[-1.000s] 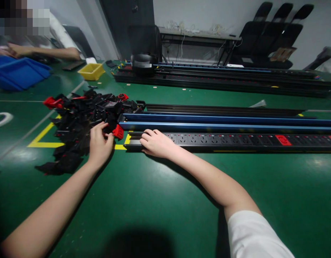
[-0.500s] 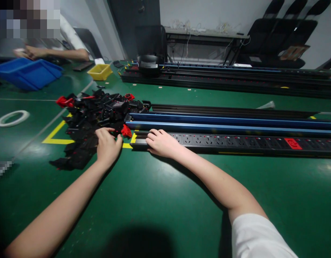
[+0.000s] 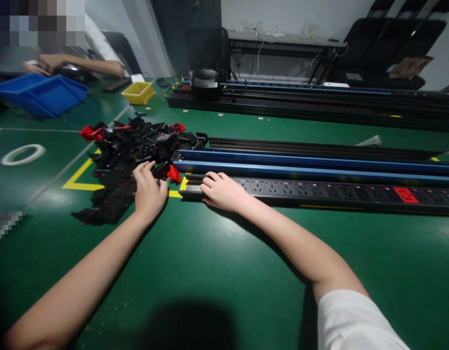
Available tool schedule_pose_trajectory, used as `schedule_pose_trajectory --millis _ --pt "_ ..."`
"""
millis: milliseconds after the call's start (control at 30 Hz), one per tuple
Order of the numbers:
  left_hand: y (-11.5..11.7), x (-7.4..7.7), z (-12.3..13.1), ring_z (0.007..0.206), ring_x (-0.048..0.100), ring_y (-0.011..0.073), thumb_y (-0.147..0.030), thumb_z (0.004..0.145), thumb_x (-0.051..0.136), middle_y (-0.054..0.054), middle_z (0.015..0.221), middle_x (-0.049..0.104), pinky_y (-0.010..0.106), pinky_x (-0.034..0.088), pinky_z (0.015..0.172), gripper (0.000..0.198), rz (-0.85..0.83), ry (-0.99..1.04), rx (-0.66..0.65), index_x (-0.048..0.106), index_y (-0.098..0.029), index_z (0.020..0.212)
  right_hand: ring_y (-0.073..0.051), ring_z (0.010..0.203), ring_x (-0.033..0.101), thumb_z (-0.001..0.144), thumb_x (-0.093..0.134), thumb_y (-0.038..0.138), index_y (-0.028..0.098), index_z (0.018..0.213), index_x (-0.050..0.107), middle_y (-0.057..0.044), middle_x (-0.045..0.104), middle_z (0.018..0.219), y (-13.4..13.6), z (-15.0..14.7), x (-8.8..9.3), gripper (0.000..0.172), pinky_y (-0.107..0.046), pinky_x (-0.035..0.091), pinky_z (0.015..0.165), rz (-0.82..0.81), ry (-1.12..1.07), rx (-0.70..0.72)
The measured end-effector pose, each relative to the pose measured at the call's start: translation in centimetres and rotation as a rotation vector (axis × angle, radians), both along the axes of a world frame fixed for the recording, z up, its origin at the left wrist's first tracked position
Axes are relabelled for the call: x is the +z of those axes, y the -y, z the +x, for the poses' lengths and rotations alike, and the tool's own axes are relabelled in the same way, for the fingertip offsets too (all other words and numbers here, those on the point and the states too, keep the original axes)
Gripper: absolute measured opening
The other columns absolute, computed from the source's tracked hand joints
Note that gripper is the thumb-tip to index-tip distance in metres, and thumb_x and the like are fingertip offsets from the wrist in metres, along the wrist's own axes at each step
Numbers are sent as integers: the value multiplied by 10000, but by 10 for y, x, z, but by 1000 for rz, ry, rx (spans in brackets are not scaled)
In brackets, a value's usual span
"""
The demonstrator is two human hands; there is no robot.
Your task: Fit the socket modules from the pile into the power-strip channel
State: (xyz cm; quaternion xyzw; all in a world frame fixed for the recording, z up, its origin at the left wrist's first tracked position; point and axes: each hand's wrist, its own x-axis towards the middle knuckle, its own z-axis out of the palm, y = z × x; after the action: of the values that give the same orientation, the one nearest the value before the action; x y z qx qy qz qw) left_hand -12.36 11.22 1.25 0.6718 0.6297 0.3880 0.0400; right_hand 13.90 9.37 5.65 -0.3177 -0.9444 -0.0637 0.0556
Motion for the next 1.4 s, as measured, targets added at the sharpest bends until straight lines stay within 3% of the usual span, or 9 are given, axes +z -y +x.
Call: schedule_pose_trajectory --millis 133,267,367,500,667,900,1100,1233,1400 --pt "1 1 1 1323 512 365 -203 938 493 201 1344 527 603 418 1155 396 37 -63 -90 591 -159 1319 -356 1328 510 1027 566 341 142 1110 650 -159 676 1222 0 1 1 232 -449 467 983 -25 -28 9" --pt "1 1 3 1287 503 379 -360 995 499 198 1349 573 601 420 1122 419 -2 -185 -171 588 -165 1355 -319 1257 553 995 607 284 152 1169 614 -161 633 1282 0 4 3 218 -443 477 977 -101 -125 22" --pt "0 -1 4 1292 496 387 -445 970 571 202 1365 587 582 429 1110 519 -40 -218 -222 544 -160 1403 -284 1167 591 951 658 265 168 1306 532 -171 566 1350 1 6 5 389 -433 496 946 -171 -238 -36" --pt "-2 -5 1 1268 519 386 -501 922 649 203 1333 607 552 459 1076 599 -64 -209 -232 517 -161 1398 -318 1154 595 916 712 406 155 1377 467 -184 545 1342 2 7 4 579 -450 505 920 -168 -270 -166" --pt "-4 -8 0 1191 570 365 -465 912 666 172 1244 637 528 505 1007 504 -100 -203 -225 522 -186 1306 -339 1187 593 938 676 437 122 1402 456 -199 559 1373 1 7 2 603 -454 497 927 -156 -211 -157" --pt "-9 -10 -1 1144 628 310 -416 816 752 125 1191 604 491 522 1006 513 -112 26 -235 456 -217 1186 -339 1172 606 942 662 428 127 1415 454 -200 569 1388 1 7 2 598 -453 492 928 -159 -207 -148" --pt "-14 -10 1 1024 654 226 -429 810 755 86 1164 583 394 568 868 531 -55 337 -248 428 -230 1178 -342 1189 605 944 664 420 126 1419 452 -198 572 1392 1 7 2 598 -452 493 941 -156 -198 -150" --pt "-15 -10 8 1065 670 197 -411 886 676 75 1175 609 366 566 921 439 -33 587 -275 462 -243 1231 -344 1195 601 948 660 415 113 1414 455 -201 572 1393 1 7 2 592 -456 495 951 -155 -196 -147" --pt "-15 -9 11 1240 644 243 -472 925 658 124 1335 637 423 524 1062 502 -84 648 -359 522 -234 1346 -348 1197 599 950 651 414 123 1422 448 -206 570 1393 1 7 2 590 -466 498 945 -158 -201 -145"
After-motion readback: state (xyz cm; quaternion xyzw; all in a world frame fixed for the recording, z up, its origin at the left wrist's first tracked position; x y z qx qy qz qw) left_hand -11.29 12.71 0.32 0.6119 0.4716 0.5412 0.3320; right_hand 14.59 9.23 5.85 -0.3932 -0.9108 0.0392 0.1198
